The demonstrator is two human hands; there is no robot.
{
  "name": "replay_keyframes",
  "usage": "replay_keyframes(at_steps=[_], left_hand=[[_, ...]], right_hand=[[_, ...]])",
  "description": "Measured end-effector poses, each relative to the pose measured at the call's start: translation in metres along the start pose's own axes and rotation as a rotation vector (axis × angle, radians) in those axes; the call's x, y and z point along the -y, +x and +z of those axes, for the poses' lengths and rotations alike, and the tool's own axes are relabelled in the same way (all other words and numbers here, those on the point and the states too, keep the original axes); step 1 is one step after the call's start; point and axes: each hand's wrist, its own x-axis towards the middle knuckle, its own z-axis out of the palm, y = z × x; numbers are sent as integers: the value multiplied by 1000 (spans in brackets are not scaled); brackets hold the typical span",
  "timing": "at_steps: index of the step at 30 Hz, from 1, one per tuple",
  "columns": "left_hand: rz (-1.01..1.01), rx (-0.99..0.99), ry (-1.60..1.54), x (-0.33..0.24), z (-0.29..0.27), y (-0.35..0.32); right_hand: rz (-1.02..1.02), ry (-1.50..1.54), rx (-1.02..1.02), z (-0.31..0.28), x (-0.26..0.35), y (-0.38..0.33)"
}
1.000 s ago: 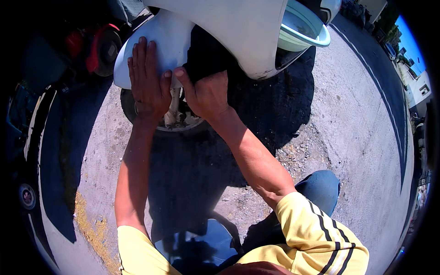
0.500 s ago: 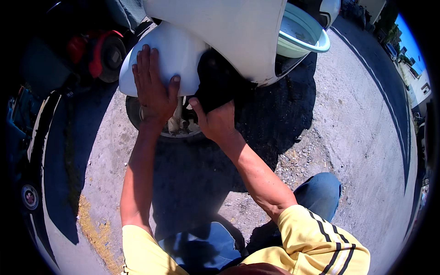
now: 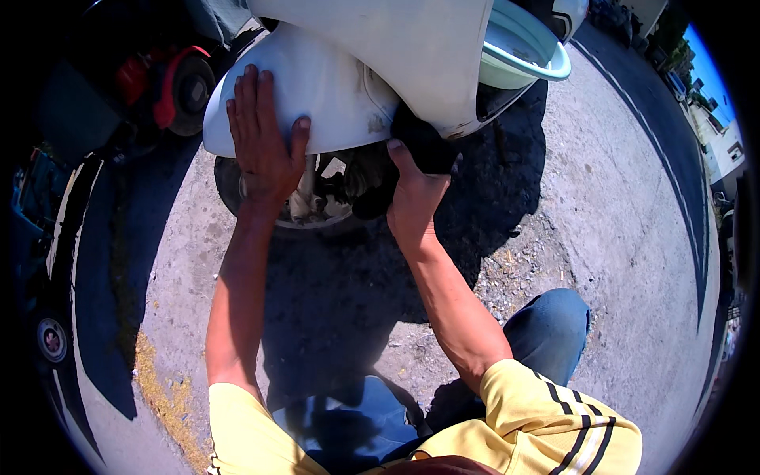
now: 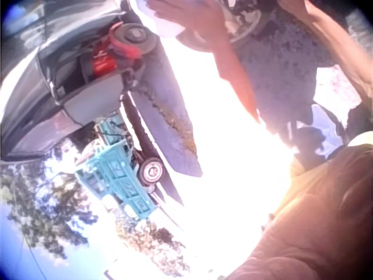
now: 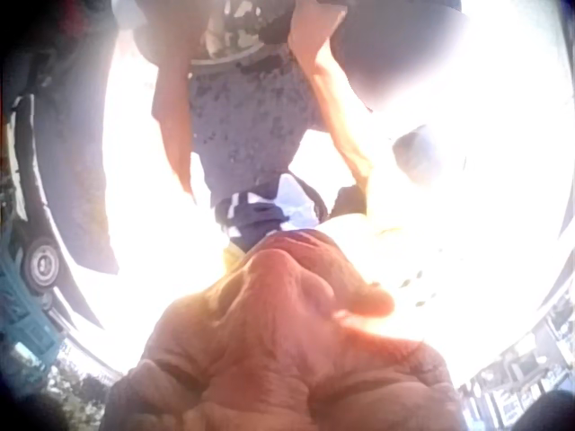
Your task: The person kneels and wipes the front fairing and wheel area of a white scooter with a black cloth, then stands to wipe the seat and handlebars. They open the seat to wipe the storage compartment interior before closing it.
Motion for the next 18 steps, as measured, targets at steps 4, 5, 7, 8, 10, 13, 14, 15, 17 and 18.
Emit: replay_keyframes(at_steps=[4,5,7,8,10,13,14,15,17,18], left_hand=[[4,-10,0,-3,2,0],[6,-10,-3,-3,2,1],[3,-8,-8,-3,2,-1],[10,-10,-10,-3,2,-1],[27,-17,-14,-1,1,1],[5,-1,-3,-3,1,-2],[11,-9,-7,-3,2,-1],[16,-17,-11,-3,2,2],[16,-16,-17,-3,0,0],[13,-13,-23,-4,0,-2]], right_hand=[[-90,-207,49,-4,-22,13],[-71,-286,4,-3,-26,11],[-60,-322,-67,1,-32,11],[-69,-279,-94,4,-35,13],[32,-187,-149,7,-33,13],[249,-57,-211,13,-24,10],[244,-28,-216,13,-27,11],[240,1,-222,14,-28,12],[298,-29,-251,15,-24,13],[327,-44,-265,14,-22,12]])
